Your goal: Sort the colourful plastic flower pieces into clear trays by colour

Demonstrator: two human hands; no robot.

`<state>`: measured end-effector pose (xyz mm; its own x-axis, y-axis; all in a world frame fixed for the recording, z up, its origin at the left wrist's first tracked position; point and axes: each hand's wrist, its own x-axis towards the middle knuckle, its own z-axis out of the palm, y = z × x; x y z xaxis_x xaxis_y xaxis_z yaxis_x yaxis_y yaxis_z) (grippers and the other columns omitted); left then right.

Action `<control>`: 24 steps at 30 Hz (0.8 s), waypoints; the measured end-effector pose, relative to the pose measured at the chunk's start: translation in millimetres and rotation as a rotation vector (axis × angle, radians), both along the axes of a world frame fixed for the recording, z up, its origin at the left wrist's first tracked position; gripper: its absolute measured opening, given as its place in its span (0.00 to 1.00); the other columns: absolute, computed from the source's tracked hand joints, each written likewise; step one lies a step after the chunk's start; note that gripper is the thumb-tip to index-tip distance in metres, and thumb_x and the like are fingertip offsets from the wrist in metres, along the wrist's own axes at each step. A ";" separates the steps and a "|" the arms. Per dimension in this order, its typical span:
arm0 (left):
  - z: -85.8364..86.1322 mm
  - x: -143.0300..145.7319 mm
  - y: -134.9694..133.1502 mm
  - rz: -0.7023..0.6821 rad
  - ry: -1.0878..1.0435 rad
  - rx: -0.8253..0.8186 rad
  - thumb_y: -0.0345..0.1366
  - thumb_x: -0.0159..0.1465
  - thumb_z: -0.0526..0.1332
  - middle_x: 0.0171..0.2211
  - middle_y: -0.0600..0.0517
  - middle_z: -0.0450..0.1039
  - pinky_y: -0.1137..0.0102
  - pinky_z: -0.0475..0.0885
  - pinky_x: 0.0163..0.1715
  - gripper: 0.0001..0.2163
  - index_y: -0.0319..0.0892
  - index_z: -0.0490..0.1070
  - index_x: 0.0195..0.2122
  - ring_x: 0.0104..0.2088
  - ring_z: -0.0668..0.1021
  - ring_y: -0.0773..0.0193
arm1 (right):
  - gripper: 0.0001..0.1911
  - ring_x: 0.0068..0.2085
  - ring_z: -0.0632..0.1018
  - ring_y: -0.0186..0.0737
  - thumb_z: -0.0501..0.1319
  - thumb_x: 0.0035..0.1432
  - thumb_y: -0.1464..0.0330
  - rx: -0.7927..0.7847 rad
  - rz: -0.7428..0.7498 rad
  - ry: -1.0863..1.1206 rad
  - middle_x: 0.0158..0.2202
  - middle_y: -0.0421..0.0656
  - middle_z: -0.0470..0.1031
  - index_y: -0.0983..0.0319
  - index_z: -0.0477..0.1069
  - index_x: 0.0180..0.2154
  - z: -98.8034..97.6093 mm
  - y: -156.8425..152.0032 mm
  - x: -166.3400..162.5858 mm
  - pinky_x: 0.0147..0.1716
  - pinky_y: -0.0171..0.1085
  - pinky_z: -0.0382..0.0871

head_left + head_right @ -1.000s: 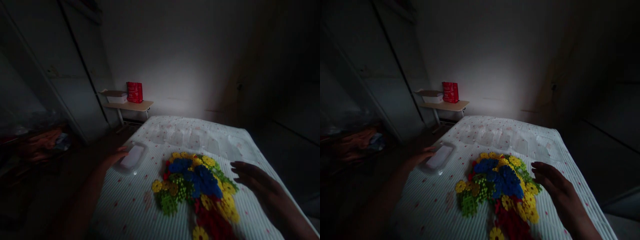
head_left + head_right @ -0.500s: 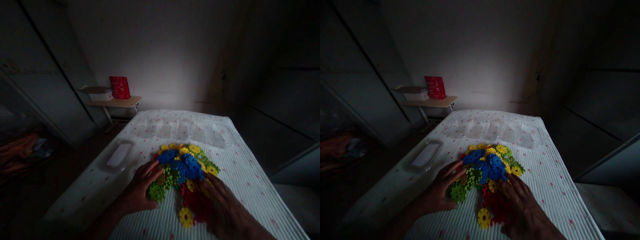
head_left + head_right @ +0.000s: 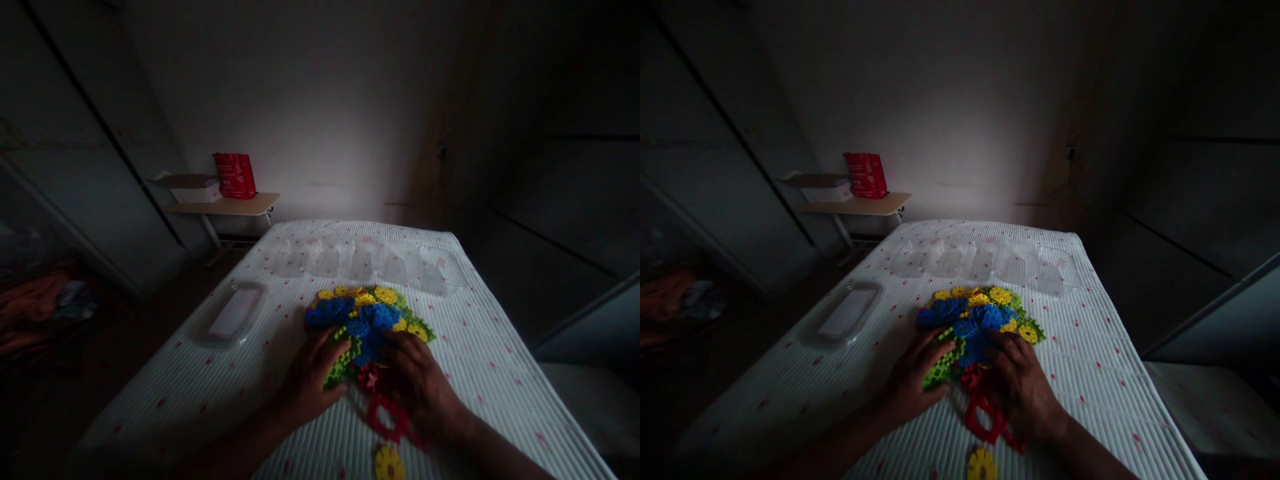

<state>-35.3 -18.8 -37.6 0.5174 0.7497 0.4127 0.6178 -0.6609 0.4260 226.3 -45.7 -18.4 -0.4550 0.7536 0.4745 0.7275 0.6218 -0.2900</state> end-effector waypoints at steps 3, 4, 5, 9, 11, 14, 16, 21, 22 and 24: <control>1.2 12.3 -0.6 0.024 -0.016 0.050 0.32 0.53 0.63 0.58 0.47 0.58 0.57 0.64 0.56 0.31 0.51 0.57 0.59 0.58 0.63 0.53 | 0.21 0.53 0.67 0.50 0.60 0.55 0.67 0.040 0.012 0.068 0.54 0.50 0.66 0.57 0.66 0.52 7.7 6.5 -6.0 0.49 0.51 0.66; 2.4 16.1 -0.6 0.027 -0.016 0.063 0.33 0.53 0.63 0.58 0.47 0.59 0.57 0.65 0.55 0.31 0.51 0.57 0.59 0.58 0.64 0.53 | 0.20 0.52 0.68 0.49 0.60 0.55 0.67 0.048 0.016 0.085 0.54 0.50 0.67 0.57 0.66 0.51 11.0 8.9 -7.6 0.49 0.51 0.66; 4.0 19.5 -0.7 0.024 -0.014 0.072 0.35 0.53 0.64 0.58 0.47 0.60 0.57 0.65 0.55 0.32 0.50 0.57 0.59 0.57 0.64 0.53 | 0.19 0.52 0.69 0.49 0.59 0.56 0.67 0.050 0.021 0.101 0.53 0.49 0.68 0.58 0.66 0.50 14.4 11.2 -8.5 0.49 0.51 0.66; 14.3 24.4 -1.9 -0.032 0.007 0.074 0.48 0.54 0.63 0.58 0.43 0.60 0.58 0.65 0.54 0.37 0.45 0.51 0.62 0.57 0.64 0.52 | 0.20 0.52 0.70 0.49 0.59 0.56 0.62 -0.025 0.013 0.147 0.51 0.49 0.69 0.57 0.66 0.50 24.5 17.2 -1.9 0.50 0.51 0.66; 21.0 19.8 -2.2 -0.071 0.039 0.065 0.54 0.55 0.60 0.60 0.41 0.57 0.57 0.62 0.56 0.39 0.43 0.49 0.63 0.59 0.63 0.50 | 0.21 0.53 0.69 0.49 0.58 0.56 0.60 -0.074 -0.040 0.167 0.53 0.49 0.68 0.57 0.64 0.52 23.8 18.8 9.1 0.50 0.50 0.67; 27.8 7.1 1.4 -0.060 0.075 0.063 0.54 0.60 0.53 0.61 0.41 0.56 0.53 0.57 0.57 0.33 0.44 0.51 0.63 0.59 0.62 0.49 | 0.27 0.55 0.68 0.51 0.58 0.56 0.58 -0.114 -0.203 0.173 0.55 0.51 0.65 0.56 0.60 0.56 12.7 21.4 33.2 0.50 0.50 0.68; 26.7 -1.0 7.1 0.054 0.057 0.070 0.50 0.61 0.53 0.60 0.42 0.58 0.52 0.58 0.56 0.29 0.45 0.54 0.61 0.58 0.63 0.49 | 0.32 0.52 0.71 0.52 0.59 0.54 0.56 -0.147 -0.298 0.171 0.53 0.52 0.66 0.57 0.56 0.58 1.6 23.3 48.9 0.47 0.50 0.70; 9.7 -6.6 18.9 0.352 0.017 0.033 0.51 0.53 0.61 0.57 0.41 0.58 0.51 0.61 0.52 0.34 0.44 0.58 0.59 0.56 0.63 0.46 | 0.35 0.42 0.75 0.49 0.60 0.52 0.55 -0.207 -0.318 0.101 0.46 0.52 0.68 0.60 0.54 0.59 -10.4 25.6 61.5 0.38 0.47 0.73; 7.1 -6.2 19.3 0.360 0.026 0.016 0.52 0.52 0.62 0.58 0.41 0.56 0.51 0.61 0.52 0.35 0.43 0.58 0.59 0.57 0.62 0.45 | 0.36 0.42 0.74 0.49 0.61 0.51 0.55 -0.192 -0.322 0.068 0.46 0.53 0.68 0.60 0.55 0.58 -8.3 25.3 60.1 0.39 0.48 0.73; 4.9 -6.2 18.2 0.371 0.048 -0.015 0.52 0.51 0.61 0.60 0.41 0.52 0.50 0.61 0.52 0.35 0.44 0.59 0.59 0.58 0.61 0.44 | 0.38 0.45 0.73 0.53 0.64 0.48 0.55 -0.144 -0.358 -0.004 0.48 0.54 0.67 0.60 0.57 0.58 -2.0 23.5 57.4 0.42 0.52 0.71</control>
